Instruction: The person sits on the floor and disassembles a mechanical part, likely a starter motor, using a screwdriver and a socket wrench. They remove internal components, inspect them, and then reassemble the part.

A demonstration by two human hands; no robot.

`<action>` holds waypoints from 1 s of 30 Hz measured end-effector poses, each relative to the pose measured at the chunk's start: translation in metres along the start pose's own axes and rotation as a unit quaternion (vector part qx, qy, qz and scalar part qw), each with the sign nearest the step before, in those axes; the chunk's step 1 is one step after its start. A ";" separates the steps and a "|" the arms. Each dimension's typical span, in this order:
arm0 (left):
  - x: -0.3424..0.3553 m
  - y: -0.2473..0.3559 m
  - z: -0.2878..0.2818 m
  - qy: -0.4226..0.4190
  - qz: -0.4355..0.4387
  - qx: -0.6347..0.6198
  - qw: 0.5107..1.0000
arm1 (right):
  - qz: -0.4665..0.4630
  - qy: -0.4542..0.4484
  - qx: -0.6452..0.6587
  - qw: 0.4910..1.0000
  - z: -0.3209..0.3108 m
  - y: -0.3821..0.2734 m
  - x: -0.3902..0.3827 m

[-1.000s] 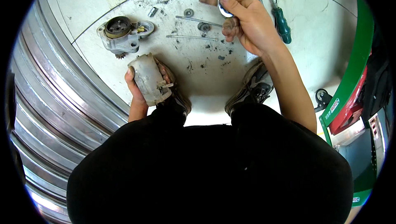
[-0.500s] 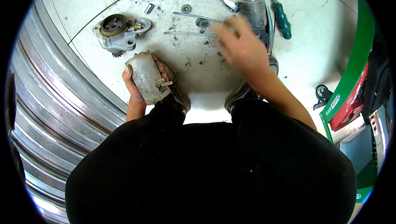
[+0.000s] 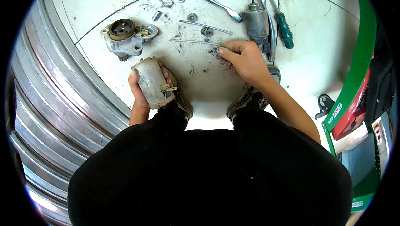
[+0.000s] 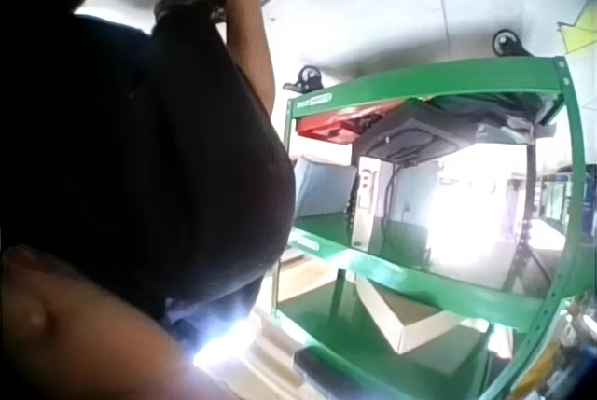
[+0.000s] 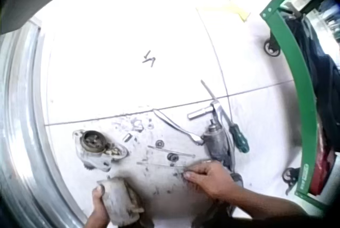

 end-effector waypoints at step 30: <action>0.002 -0.005 0.002 0.103 -0.068 -0.032 0.992 | -0.441 0.165 -0.575 0.668 0.033 -0.136 0.067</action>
Point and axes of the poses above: each hand's wrist, its own x-axis towards the middle knuckle, its own z-axis out of the palm, y = z × x, the point moved 7 cm from there along x, towards the middle knuckle, and after that the axes turned 4 degrees about -y, right-handed, at the moved point
